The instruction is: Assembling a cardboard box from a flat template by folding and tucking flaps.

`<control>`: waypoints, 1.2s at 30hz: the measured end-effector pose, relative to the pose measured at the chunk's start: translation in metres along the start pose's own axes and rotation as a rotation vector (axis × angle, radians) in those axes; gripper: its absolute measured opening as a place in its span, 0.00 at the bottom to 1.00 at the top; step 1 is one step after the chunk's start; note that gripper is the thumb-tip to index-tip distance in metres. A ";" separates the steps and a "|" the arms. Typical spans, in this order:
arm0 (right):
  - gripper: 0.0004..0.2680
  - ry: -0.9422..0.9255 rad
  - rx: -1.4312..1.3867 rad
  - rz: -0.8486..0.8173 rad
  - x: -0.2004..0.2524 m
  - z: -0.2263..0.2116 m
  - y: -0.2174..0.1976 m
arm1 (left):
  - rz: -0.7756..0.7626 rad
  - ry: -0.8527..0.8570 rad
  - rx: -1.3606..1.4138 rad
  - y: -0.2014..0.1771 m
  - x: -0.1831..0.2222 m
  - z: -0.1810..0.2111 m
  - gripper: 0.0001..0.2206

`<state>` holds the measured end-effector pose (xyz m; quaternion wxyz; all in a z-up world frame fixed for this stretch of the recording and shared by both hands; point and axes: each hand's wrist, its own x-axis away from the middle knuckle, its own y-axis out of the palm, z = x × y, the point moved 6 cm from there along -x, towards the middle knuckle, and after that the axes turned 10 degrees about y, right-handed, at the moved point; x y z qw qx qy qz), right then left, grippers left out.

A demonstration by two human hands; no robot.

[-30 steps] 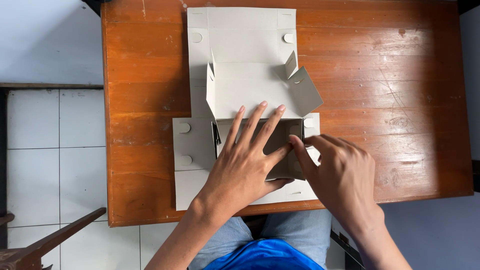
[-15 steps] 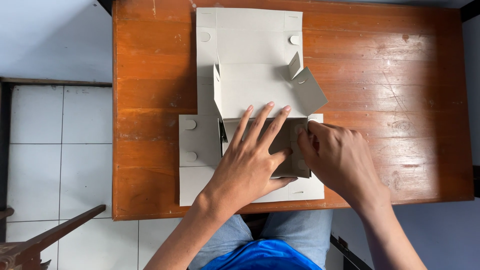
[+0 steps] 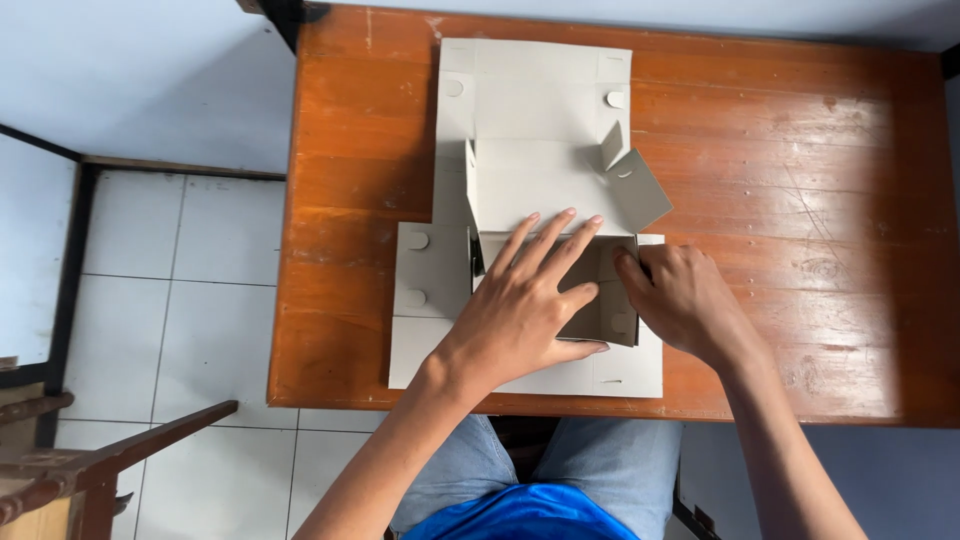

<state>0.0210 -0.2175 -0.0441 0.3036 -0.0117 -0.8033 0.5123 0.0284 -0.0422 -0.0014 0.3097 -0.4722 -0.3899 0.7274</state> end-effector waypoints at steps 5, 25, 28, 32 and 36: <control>0.18 0.039 0.089 0.051 0.018 -0.017 -0.015 | -0.014 0.011 -0.010 0.004 0.001 0.001 0.23; 0.24 -0.158 -0.628 0.066 -0.010 -0.014 -0.037 | 0.342 -0.132 0.016 -0.036 0.008 0.008 0.26; 0.23 -0.178 -0.597 0.117 -0.001 -0.019 -0.045 | 0.588 -0.412 0.105 -0.059 0.037 -0.008 0.16; 0.21 -0.190 -0.302 0.273 0.000 -0.019 -0.054 | 0.515 -0.757 0.341 -0.050 0.062 -0.037 0.28; 0.15 -0.451 0.027 0.778 0.015 -0.037 -0.069 | 0.464 -0.808 0.383 -0.041 0.064 -0.035 0.23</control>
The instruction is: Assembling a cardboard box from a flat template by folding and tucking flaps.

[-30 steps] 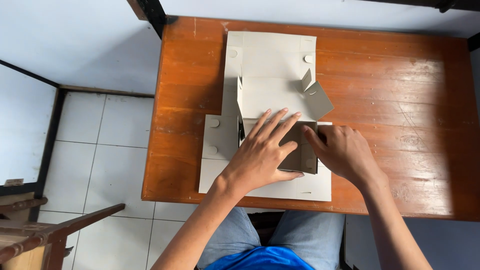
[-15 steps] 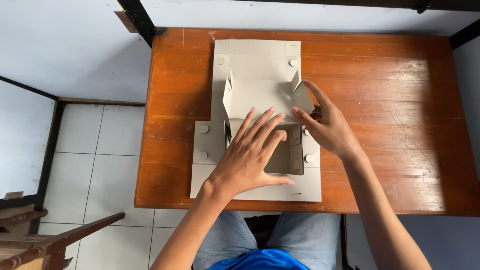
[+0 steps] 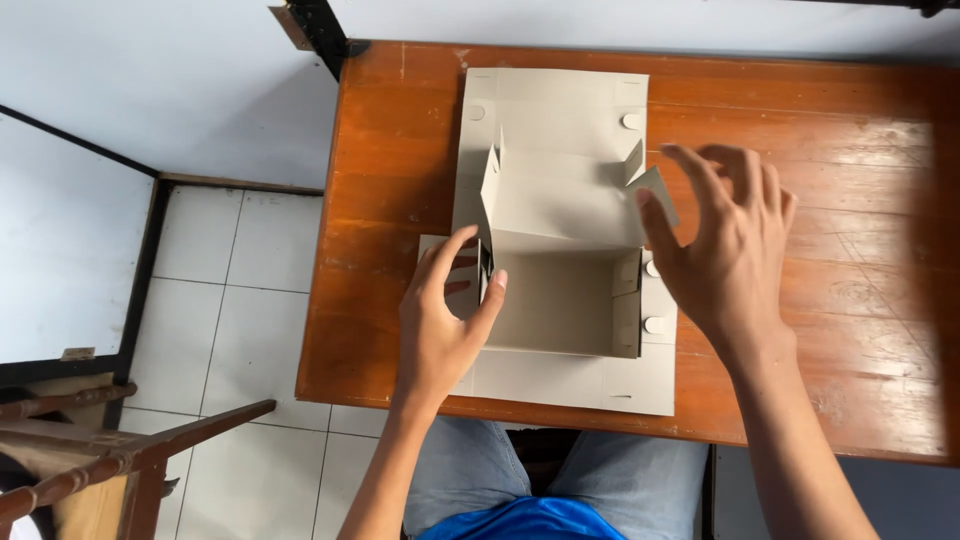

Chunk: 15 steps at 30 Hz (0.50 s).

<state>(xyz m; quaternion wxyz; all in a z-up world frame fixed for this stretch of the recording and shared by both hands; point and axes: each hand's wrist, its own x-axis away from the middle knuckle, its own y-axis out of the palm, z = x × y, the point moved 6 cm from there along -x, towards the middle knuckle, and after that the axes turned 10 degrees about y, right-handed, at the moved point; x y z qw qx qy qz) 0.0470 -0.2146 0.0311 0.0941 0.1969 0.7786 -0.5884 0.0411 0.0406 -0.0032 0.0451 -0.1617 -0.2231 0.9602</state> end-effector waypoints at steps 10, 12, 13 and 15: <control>0.12 -0.569 -0.237 -0.234 0.008 -0.099 0.024 | 0.013 -0.173 0.120 -0.006 -0.003 -0.021 0.15; 0.14 -0.596 -0.254 -0.288 0.009 -0.103 0.029 | 0.012 -0.154 0.126 -0.008 -0.005 -0.025 0.15; 0.12 -0.623 -0.243 -0.262 0.010 -0.104 0.030 | 0.003 -0.124 0.127 -0.009 -0.006 -0.023 0.13; 0.09 -0.659 -0.227 -0.237 0.009 -0.106 0.032 | 0.003 -0.095 0.132 -0.009 -0.008 -0.023 0.12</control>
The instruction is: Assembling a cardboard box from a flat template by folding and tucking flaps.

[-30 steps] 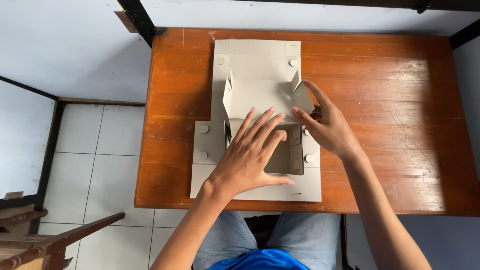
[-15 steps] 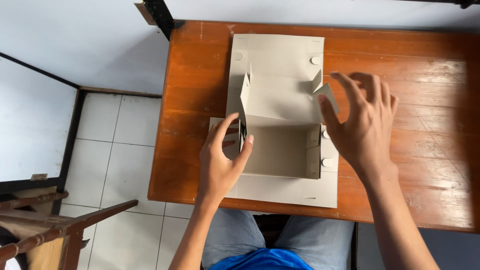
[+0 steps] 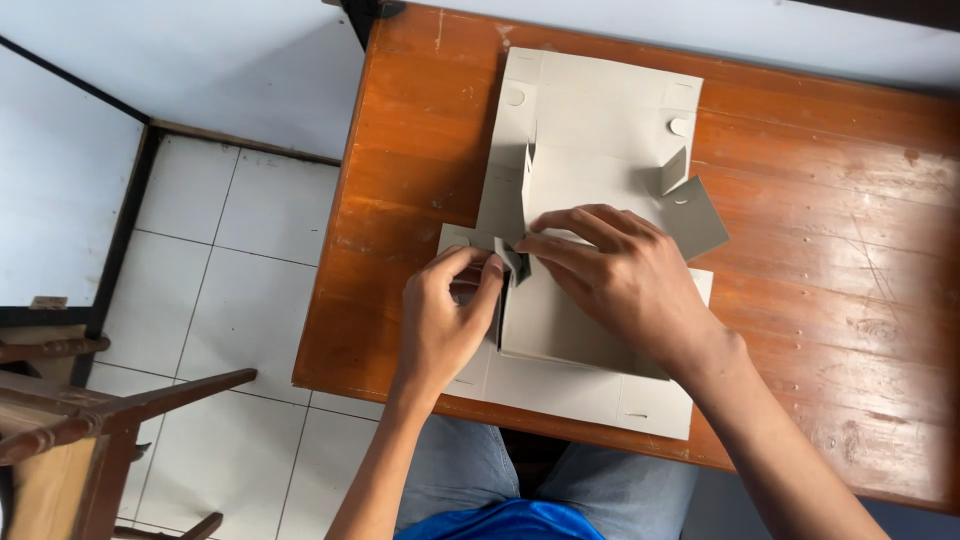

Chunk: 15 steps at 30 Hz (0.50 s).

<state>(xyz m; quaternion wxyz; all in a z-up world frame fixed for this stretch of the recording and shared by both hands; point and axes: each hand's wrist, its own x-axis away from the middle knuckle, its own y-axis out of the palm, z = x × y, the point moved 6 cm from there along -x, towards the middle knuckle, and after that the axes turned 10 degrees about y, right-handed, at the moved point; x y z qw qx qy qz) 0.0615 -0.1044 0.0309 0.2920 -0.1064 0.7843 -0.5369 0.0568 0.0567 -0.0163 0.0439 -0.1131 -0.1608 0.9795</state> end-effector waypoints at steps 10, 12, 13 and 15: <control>0.06 -0.122 0.047 -0.095 -0.016 -0.010 -0.009 | 0.037 0.021 0.132 0.000 0.002 -0.017 0.08; 0.07 -0.139 0.080 -0.107 -0.017 -0.011 -0.009 | 0.030 -0.027 0.171 0.002 0.001 -0.024 0.09; 0.07 -0.143 0.079 -0.099 -0.017 -0.012 -0.009 | 0.035 -0.040 0.197 0.002 0.002 -0.026 0.08; 0.06 -0.148 0.079 -0.100 -0.017 -0.012 -0.007 | 0.042 -0.059 0.231 0.004 0.001 -0.028 0.08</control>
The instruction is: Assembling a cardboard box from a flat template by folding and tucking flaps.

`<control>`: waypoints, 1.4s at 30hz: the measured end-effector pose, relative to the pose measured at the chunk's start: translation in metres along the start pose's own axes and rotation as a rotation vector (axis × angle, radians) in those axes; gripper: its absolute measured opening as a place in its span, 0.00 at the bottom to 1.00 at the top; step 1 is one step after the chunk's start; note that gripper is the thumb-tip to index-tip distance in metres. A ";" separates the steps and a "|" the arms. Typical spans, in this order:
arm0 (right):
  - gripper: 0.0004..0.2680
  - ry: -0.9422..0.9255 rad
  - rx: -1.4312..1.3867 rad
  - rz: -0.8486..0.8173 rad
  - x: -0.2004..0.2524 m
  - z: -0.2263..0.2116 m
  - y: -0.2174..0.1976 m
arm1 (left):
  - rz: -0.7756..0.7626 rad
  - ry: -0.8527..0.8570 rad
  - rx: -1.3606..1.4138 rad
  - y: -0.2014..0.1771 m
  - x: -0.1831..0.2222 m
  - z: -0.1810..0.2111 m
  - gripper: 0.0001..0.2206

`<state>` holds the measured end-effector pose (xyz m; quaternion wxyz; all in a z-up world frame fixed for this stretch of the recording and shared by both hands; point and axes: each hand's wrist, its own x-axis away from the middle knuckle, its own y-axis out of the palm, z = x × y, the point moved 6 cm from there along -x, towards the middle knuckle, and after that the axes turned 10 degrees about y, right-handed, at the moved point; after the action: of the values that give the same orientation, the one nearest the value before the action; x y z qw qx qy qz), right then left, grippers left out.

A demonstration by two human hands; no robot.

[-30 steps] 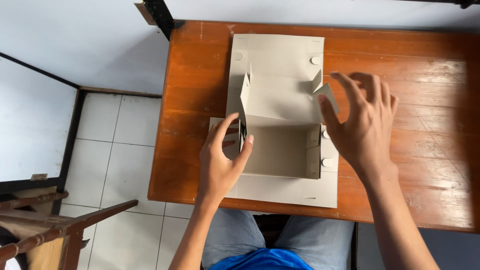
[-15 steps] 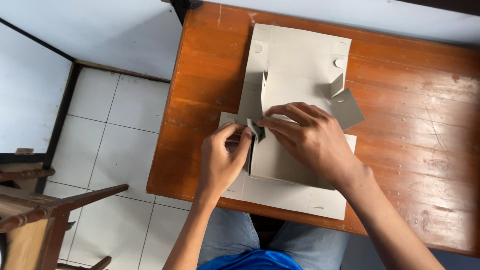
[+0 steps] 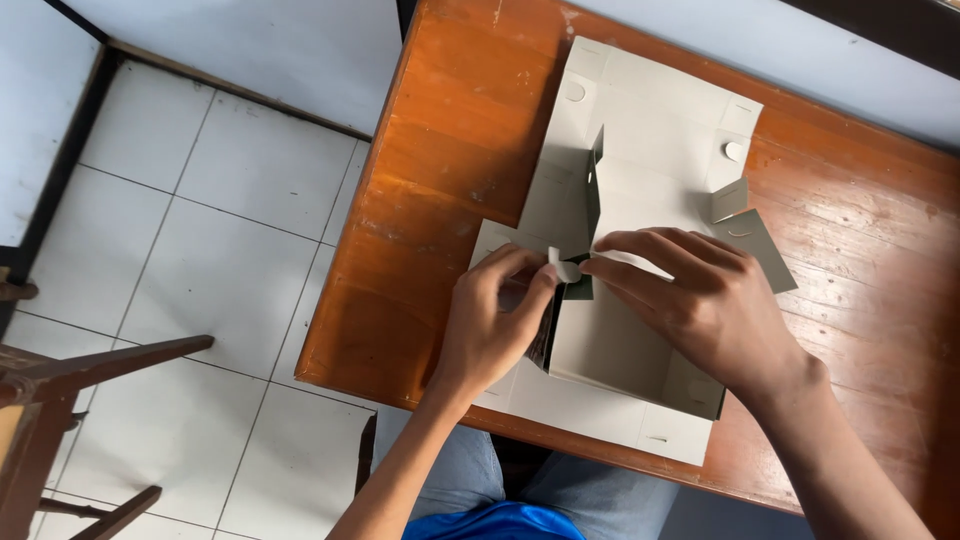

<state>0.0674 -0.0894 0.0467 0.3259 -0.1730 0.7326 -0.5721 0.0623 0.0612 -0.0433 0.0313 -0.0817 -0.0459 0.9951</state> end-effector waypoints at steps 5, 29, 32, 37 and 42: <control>0.06 -0.011 -0.008 -0.004 0.000 -0.001 0.001 | 0.025 -0.099 0.033 0.003 -0.002 0.001 0.10; 0.09 0.002 0.118 -0.080 -0.001 -0.002 0.002 | -0.051 -0.137 0.155 0.002 -0.011 -0.012 0.12; 0.11 -0.008 0.120 -0.090 -0.002 -0.003 0.001 | -0.069 -0.142 0.146 0.001 -0.012 -0.013 0.12; 0.10 -0.012 0.097 -0.093 -0.002 -0.002 0.001 | -0.126 -0.221 0.085 -0.001 -0.015 -0.009 0.15; 0.10 -0.025 0.092 -0.054 0.000 0.000 -0.001 | -0.170 -0.250 0.062 -0.002 -0.018 -0.005 0.20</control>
<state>0.0674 -0.0893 0.0472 0.3272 -0.1846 0.6963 -0.6115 0.0813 0.0623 -0.0447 0.1119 0.0481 -0.0253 0.9922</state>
